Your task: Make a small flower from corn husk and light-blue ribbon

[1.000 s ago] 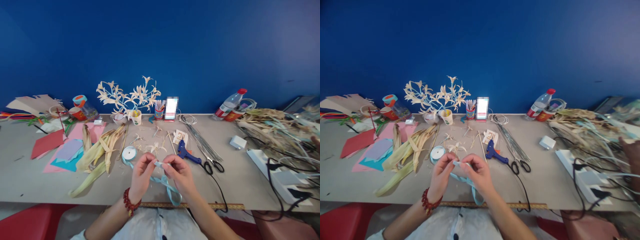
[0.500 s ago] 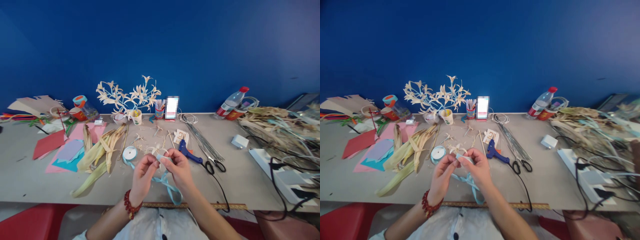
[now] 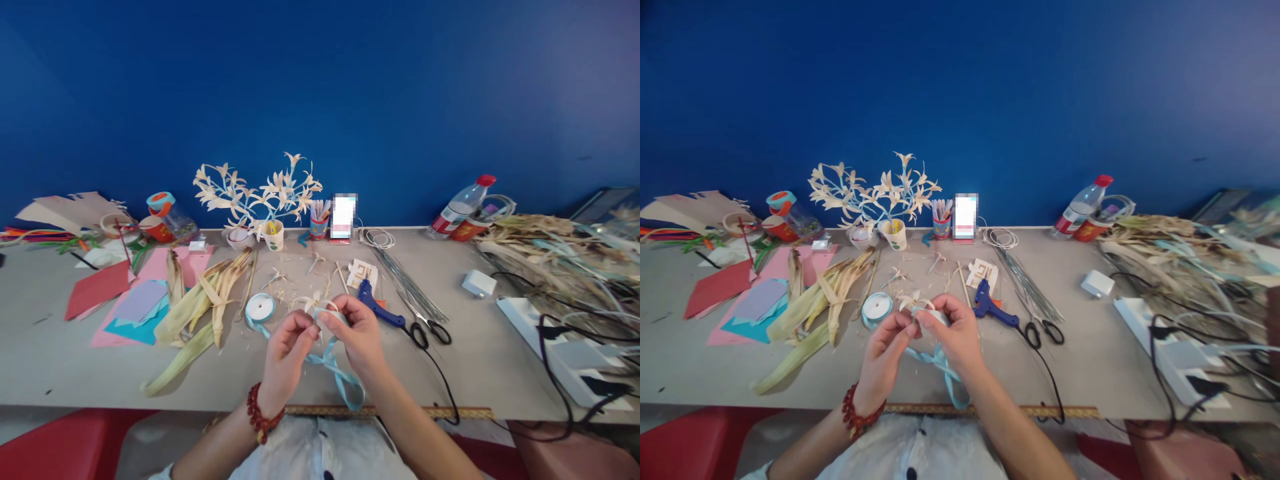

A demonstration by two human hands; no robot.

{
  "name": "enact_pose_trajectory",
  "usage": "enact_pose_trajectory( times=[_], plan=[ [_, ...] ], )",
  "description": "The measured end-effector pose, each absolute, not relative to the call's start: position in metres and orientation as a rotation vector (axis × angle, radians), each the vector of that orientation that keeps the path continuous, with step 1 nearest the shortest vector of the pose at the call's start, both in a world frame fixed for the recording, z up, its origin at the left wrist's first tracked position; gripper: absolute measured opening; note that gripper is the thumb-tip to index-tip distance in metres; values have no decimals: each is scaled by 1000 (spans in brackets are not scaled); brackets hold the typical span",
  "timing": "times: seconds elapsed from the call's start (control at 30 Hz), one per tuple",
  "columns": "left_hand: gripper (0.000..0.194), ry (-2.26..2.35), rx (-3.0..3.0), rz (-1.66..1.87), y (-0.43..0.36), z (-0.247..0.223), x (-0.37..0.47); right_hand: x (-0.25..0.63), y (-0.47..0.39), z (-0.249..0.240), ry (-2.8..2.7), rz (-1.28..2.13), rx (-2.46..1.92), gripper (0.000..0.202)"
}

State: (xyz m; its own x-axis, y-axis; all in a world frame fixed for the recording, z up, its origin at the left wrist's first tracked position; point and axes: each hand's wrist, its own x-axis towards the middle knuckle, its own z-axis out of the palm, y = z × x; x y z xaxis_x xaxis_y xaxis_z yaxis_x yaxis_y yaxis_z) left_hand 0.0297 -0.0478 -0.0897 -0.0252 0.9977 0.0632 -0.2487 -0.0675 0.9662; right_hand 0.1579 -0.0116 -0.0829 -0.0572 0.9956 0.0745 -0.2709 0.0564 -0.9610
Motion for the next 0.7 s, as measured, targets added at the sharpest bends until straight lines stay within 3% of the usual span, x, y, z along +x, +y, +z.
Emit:
enact_pose_trajectory(
  times=[0.7],
  plan=[
    [17, 1086, 1165, 1359, -51, -91, 29, 156, -13, -74, -1217, 1162, -1071, 23]
  ],
)
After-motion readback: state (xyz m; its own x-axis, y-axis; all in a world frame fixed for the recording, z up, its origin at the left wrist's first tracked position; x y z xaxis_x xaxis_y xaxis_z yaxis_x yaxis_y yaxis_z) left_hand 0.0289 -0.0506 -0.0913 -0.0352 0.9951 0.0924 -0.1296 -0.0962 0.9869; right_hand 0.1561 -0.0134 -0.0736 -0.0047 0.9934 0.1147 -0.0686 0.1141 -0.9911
